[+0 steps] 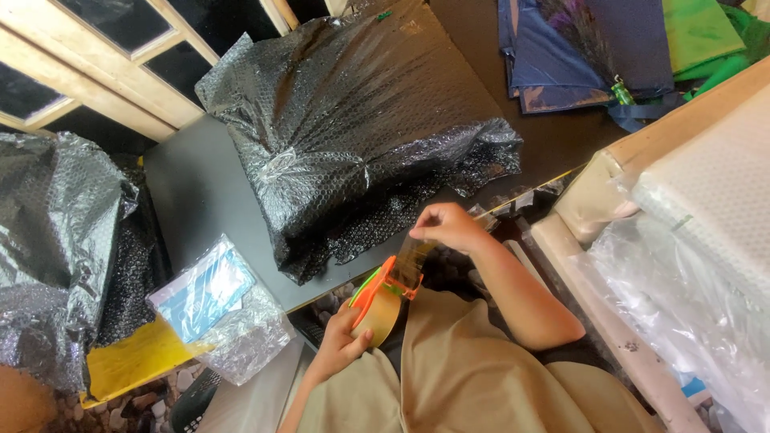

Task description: Wrapping a green tote bag in black bubble wrap and securing it with tape.

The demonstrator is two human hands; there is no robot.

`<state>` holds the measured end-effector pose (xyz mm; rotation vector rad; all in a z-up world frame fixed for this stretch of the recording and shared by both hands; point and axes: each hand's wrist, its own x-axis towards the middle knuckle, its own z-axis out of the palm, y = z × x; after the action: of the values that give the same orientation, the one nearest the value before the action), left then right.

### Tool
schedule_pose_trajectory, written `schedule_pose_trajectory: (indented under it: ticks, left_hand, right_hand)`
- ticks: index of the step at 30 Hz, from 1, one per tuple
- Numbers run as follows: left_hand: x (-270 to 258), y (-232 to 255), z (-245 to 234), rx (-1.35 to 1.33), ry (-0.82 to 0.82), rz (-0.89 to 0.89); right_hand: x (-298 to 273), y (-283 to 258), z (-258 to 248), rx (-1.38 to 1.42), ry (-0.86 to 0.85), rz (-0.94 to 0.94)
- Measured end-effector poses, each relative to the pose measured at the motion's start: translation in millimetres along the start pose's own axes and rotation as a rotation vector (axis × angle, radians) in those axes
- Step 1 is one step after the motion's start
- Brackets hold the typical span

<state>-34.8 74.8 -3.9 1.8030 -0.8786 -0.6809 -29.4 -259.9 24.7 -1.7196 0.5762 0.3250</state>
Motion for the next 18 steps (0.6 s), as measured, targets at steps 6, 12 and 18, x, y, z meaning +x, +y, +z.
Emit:
schedule_pose_trajectory:
  ticks: [6, 12, 18]
  left_hand:
    - [8.8, -6.0, 23.1, -0.044, 0.233, 0.168]
    - [19.4, -1.4, 41.0, 0.063, 0.316, 0.314]
    - [27.1, 11.7, 55.9, 0.118, 0.402, 0.405]
  right_hand:
    - [55.9, 91.5, 31.5, 0.443, -0.3, 0.075]
    - [72.7, 165.7, 69.2, 0.798, -0.524, 0.192]
    - [55.1, 170.9, 56.9, 0.914, -0.489, 0.335]
